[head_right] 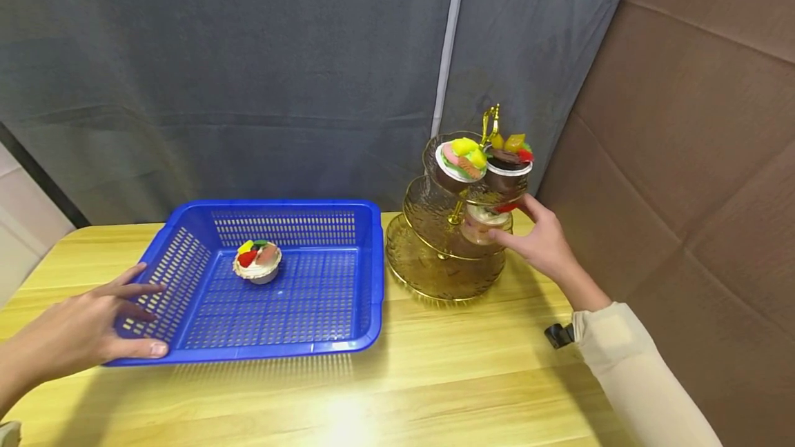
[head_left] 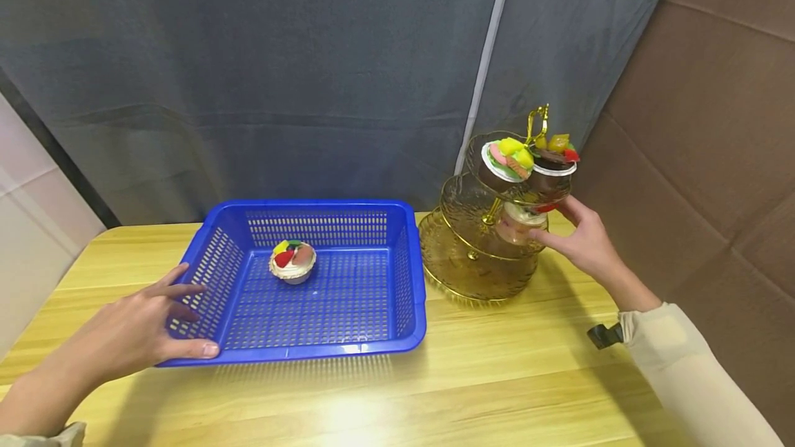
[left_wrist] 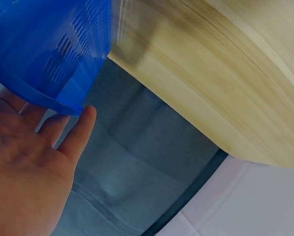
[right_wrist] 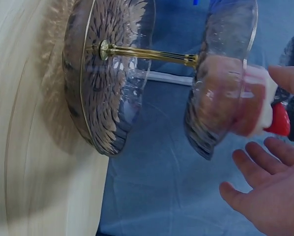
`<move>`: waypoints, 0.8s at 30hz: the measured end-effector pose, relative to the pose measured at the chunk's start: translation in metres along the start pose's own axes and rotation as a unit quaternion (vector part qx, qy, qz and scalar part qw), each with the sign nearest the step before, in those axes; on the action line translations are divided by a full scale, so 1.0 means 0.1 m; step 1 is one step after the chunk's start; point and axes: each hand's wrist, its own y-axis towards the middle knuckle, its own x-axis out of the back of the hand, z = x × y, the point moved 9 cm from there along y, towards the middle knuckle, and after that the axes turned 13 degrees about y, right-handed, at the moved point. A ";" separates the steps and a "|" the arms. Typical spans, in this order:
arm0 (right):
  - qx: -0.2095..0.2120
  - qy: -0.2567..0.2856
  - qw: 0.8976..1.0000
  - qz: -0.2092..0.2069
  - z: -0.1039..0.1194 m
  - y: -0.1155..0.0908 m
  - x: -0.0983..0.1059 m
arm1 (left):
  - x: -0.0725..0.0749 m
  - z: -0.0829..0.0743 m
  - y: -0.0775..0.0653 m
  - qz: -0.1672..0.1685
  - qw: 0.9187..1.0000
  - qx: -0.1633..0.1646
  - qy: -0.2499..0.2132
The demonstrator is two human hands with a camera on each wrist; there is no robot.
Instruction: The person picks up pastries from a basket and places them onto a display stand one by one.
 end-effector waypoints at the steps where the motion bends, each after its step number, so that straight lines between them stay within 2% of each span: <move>1: 0.000 0.000 1.000 -0.002 0.01 -0.02 0.02 | 0.00 0.00 0.00 -0.001 1.000 -0.001 0.000; 8: 0.028 0.014 0.999 -0.013 0.15 -0.17 0.14 | -0.01 0.00 0.01 0.005 1.000 0.000 0.001; 12: 0.049 0.001 0.999 -0.018 0.23 -0.26 0.19 | -0.03 0.01 0.02 0.013 1.000 0.001 -0.001; 17: 0.064 -0.005 0.998 -0.021 0.33 -0.35 0.20 | 0.01 0.01 0.02 0.001 1.000 -0.005 -0.005; 20: 0.077 -0.004 0.997 -0.011 0.41 -0.40 0.17 | 0.03 0.01 0.02 0.001 1.000 -0.006 -0.010; 24: 0.096 0.018 0.995 0.024 0.50 -0.43 0.07 | 0.02 0.01 0.02 0.012 1.000 -0.001 -0.015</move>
